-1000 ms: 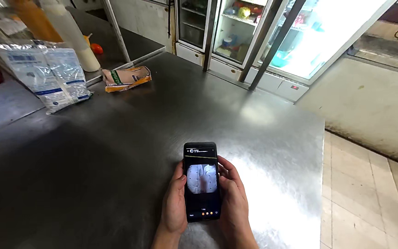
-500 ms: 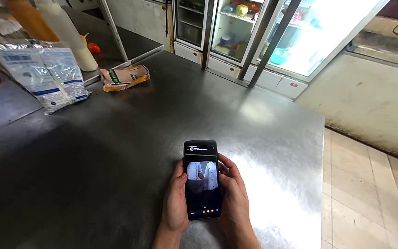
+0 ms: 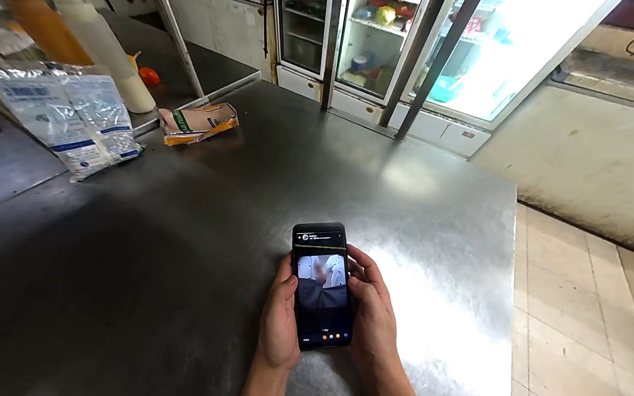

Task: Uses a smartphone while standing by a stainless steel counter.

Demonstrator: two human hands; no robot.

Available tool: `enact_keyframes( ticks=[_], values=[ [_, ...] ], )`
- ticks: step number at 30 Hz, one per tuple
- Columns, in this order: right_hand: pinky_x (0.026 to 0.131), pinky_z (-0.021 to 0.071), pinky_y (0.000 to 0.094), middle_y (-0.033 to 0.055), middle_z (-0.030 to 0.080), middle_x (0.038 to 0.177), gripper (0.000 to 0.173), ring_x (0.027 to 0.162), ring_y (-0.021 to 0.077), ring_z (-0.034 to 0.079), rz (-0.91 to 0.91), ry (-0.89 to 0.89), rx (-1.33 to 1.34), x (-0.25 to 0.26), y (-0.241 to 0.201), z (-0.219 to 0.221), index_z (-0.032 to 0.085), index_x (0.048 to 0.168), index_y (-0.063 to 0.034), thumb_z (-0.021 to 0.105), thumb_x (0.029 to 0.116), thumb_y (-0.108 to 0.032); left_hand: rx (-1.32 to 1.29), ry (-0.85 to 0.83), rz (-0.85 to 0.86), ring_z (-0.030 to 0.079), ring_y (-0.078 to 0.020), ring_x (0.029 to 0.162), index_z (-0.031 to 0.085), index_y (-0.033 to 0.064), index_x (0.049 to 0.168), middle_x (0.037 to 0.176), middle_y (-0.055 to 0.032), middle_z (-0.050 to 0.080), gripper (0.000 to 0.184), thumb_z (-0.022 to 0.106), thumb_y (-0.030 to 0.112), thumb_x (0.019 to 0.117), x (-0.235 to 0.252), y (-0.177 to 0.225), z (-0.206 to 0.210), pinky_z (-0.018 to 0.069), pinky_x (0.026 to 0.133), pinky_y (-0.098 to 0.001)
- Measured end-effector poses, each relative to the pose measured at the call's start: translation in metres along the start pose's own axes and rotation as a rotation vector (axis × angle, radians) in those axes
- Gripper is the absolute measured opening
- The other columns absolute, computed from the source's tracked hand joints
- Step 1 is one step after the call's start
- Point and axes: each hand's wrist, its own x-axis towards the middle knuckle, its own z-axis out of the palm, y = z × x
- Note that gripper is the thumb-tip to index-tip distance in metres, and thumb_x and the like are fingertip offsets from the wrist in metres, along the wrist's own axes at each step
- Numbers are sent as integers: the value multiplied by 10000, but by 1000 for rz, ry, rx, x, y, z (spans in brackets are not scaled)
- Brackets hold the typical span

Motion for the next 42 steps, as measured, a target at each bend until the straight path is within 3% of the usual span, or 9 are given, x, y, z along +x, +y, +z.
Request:
enact_keyframes(
  ticks=[3, 9, 20, 42],
  values=[
    [837, 573, 339, 143, 683, 1093, 493, 964, 180, 681, 1, 0, -2, 0, 0, 0, 551, 1373, -27, 425, 908, -131, 2, -8, 12, 611, -162, 1158, 388, 52, 1490, 1244, -99, 629, 559, 306, 328, 1011, 1, 0, 0, 500, 1011, -320],
    [838, 574, 345, 143, 682, 1102, 494, 971, 185, 681, 11, -10, 9, 0, 0, 1, 552, 1382, -38, 422, 915, -135, 4, -1, 2, 578, -183, 1241, 382, 80, 1520, 1345, -111, 598, 596, 339, 375, 1004, 0, -1, -4, 476, 1058, -353],
    [839, 577, 359, 150, 679, 1111, 499, 974, 198, 682, 20, 0, 5, 0, 0, 1, 555, 1381, -39, 426, 910, -144, -15, -17, -19, 572, -202, 1269, 361, 97, 1531, 1384, -118, 583, 620, 368, 425, 1005, 0, -2, -4, 490, 1056, -382],
    [827, 582, 360, 147, 679, 1117, 498, 965, 202, 686, 31, 18, 10, 1, -1, 2, 560, 1372, -41, 436, 899, -138, -14, -19, -22, 581, -214, 1260, 369, 116, 1532, 1372, -124, 592, 619, 368, 436, 1002, 1, -3, -4, 499, 1046, -395]
  ],
)
